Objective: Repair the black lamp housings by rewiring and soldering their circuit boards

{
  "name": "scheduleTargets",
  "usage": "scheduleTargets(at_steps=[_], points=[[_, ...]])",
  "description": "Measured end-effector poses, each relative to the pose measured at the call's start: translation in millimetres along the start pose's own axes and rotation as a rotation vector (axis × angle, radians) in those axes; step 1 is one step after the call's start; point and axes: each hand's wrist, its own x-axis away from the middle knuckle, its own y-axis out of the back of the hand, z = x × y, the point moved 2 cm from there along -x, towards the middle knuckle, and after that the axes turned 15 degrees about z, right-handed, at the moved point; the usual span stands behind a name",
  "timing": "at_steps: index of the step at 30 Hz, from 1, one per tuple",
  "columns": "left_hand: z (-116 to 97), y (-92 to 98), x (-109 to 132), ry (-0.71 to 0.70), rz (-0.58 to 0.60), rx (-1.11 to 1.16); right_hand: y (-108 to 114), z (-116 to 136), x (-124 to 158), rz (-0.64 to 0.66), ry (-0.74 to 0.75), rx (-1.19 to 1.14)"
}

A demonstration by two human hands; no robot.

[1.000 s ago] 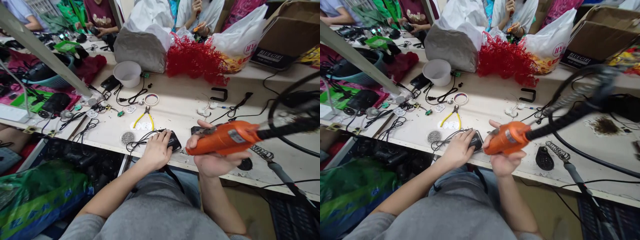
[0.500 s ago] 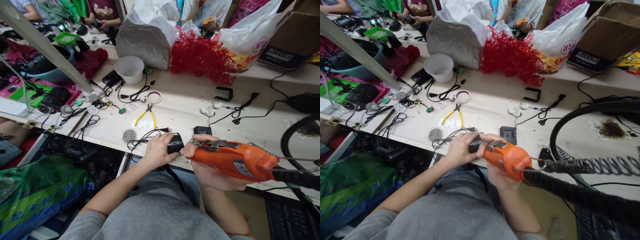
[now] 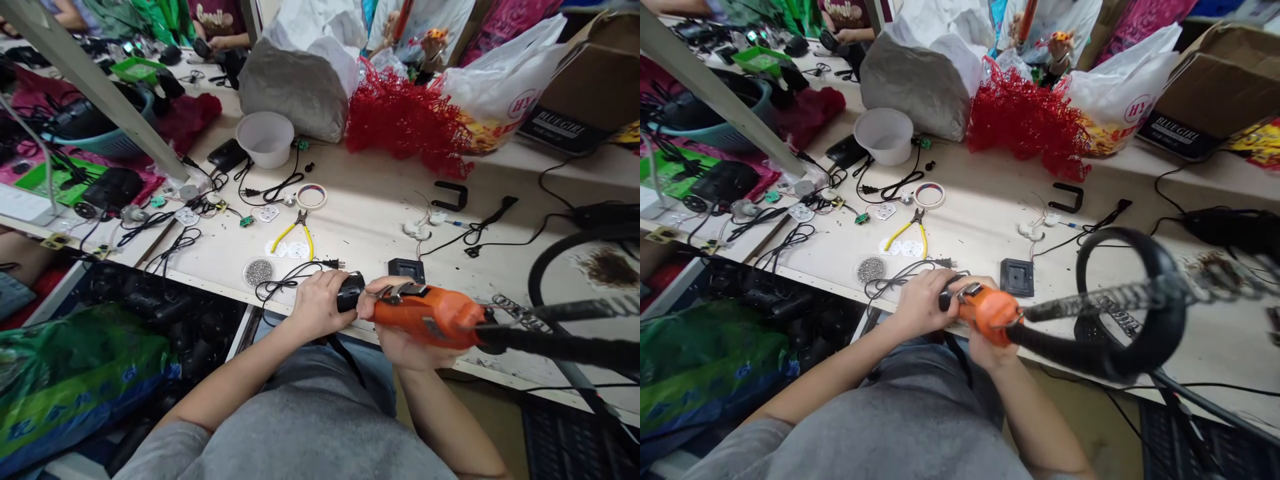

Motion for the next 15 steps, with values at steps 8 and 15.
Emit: scheduleTargets(at_steps=[8,15], points=[[-6.2,2.6,2.1,0.028,0.022,0.121,11.0,27.2,-12.5,0.061,0.076,0.052],[-10.7,10.1,1.8,0.063,0.073,0.124,7.1,2.3,-39.4,-0.023,0.109,0.052]])
